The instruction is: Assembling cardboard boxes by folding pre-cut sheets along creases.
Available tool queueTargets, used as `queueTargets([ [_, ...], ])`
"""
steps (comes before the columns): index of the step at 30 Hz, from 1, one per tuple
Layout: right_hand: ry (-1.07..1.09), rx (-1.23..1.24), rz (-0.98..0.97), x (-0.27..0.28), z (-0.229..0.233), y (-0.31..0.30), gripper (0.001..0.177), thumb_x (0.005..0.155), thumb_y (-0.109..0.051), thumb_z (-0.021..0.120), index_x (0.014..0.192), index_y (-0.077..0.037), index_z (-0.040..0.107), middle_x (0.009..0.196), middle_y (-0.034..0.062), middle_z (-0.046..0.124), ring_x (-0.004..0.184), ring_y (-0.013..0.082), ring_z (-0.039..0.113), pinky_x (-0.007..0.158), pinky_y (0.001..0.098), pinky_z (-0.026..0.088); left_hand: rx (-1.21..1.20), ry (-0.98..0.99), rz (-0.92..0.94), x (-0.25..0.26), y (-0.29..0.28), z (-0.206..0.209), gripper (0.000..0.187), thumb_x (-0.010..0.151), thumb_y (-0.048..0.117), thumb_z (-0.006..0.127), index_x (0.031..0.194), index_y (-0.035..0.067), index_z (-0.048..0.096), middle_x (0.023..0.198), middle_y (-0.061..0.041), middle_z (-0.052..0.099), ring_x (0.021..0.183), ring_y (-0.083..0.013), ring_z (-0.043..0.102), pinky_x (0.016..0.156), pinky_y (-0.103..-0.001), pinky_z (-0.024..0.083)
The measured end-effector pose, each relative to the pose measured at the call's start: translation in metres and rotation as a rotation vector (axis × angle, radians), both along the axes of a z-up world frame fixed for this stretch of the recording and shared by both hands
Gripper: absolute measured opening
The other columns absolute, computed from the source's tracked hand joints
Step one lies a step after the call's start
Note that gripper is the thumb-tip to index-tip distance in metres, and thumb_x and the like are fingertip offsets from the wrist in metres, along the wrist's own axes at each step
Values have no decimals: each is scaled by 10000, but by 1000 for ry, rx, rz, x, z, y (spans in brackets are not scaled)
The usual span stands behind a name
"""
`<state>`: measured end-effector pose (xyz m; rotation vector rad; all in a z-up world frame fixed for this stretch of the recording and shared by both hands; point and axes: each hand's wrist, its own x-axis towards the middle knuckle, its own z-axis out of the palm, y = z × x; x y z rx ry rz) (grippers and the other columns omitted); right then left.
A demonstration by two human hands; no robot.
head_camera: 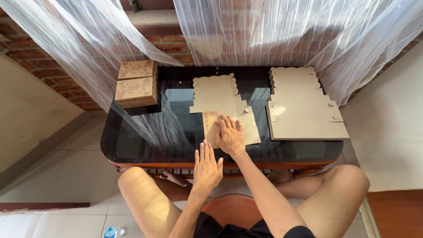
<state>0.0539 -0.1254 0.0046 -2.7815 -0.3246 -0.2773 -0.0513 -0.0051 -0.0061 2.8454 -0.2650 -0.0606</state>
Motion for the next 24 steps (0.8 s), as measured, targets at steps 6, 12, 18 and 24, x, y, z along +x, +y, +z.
queueTargets([
  [6,14,-51,11,-3,0,0,555,956,-261,441,1510,-270,403,1504,36,432,1457,234,363,1171,563,258,-129,-37,24,22,15,21,683,1056,523,300,1516,22,369,1468,-191,464,1485,-344,334,1219,-558,173],
  [12,39,-65,5,-4,4,-1,520,953,-282,419,1467,-294,495,1509,45,434,1456,237,371,1170,548,270,-126,-114,223,97,39,2,720,1039,508,322,1505,-37,390,1588,-246,323,1514,-395,284,1203,-603,218],
  [18,44,-63,2,-2,4,0,530,948,-274,429,1474,-299,490,1497,49,444,1457,241,369,1167,554,265,-320,-122,248,139,32,-1,747,1051,563,305,1521,-13,380,1566,-277,327,1520,-434,244,1200,-646,164],
  [24,43,-46,-1,-1,2,0,533,947,-280,422,1476,-295,487,1504,53,447,1463,238,362,1172,554,253,-777,-285,104,146,24,10,601,1052,284,422,1549,-10,253,1461,-317,453,1361,-468,463,1149,-581,360],
])
